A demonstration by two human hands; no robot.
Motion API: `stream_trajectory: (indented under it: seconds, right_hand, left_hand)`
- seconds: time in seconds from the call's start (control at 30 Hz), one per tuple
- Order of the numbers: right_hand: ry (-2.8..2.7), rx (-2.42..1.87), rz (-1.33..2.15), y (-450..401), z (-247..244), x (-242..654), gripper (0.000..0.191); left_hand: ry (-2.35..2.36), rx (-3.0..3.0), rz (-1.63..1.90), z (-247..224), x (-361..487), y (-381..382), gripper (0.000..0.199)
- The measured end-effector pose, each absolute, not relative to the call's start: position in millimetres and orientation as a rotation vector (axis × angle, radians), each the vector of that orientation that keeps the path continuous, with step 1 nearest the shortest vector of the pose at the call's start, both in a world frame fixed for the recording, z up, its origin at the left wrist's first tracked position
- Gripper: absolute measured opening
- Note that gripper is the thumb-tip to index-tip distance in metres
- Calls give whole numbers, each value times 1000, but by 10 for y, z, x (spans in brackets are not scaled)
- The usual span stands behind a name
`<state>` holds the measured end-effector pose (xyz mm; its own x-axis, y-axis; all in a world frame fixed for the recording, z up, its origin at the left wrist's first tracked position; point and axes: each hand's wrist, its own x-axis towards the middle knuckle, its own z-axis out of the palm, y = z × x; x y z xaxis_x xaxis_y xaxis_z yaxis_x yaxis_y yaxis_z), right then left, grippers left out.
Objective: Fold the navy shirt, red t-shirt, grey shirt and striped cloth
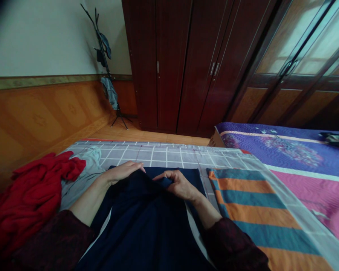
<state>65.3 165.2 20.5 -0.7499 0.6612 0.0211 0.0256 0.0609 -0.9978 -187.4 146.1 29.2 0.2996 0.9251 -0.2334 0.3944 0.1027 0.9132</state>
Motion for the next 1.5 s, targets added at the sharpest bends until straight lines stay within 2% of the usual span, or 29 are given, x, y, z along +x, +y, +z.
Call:
stream_trajectory:
  seconds: [0.1, 0.17, 0.23, 0.3, 0.37, 0.43, 0.57, 0.67, 0.87, 1.03, 1.13, 1.27, 1.37, 1.5]
  right_hand:
    - [-1852, -665, 1753, 1660, 189, 655, 20]
    - [-1836, -681, 1749, 1681, 157, 655, 30]
    - [-1809, -703, 1749, 1706, 122, 650, 37]
    - [-1755, -734, 1767, 1731, 101, 643, 35]
    - [-1702, -800, 1754, 1753, 92, 640, 30]
    - [-1692, -909, 1698, 1776, 80, 644, 29]
    - [-1837, -1172, 1451, 1831, 11, 658, 27]
    - [-1916, -1281, 1290, 1861, -37, 656, 23]
    - [-2088, -1552, 781, 1808, 55, 656, 21]
    - [-2248, -1653, 441, 1734, 119, 650, 16]
    - [-2306, -1662, 345, 1718, 108, 639, 16]
    - [-2360, -1646, 267, 1699, 102, 631, 17]
    - [-2391, -1624, 238, 1686, 115, 632, 18]
    - [-2415, -1622, 228, 1692, 119, 643, 20]
  left_hand:
    - [1219, 1587, 526, 300, -1867, 1461, 36]
    - [1175, 1618, 485, 305, -1856, 1461, 25]
    - [1184, 1602, 533, 311, -1844, 1464, 22]
    - [1242, 1564, 663, 320, -1842, 1470, 25]
    - [1297, 1498, 781, 328, -1860, 1472, 36]
    - [1298, 1449, 782, 320, -1895, 1475, 44]
    - [1384, 1596, 638, 206, -1968, 1512, 35]
    - [1509, 1663, 657, 91, -1990, 1564, 26]
    - [1669, 1719, 587, 116, -2059, 1552, 34]
    - [1613, 1740, 559, 157, -2044, 1526, 28]
    - [1668, 1761, 676, 116, -1971, 1563, 27]
    - [1795, 1776, 694, 129, -1961, 1574, 34]
    - [1852, 1796, 596, 254, -2012, 1486, 43]
    - [1826, 1865, 345, 483, -2016, 1161, 45]
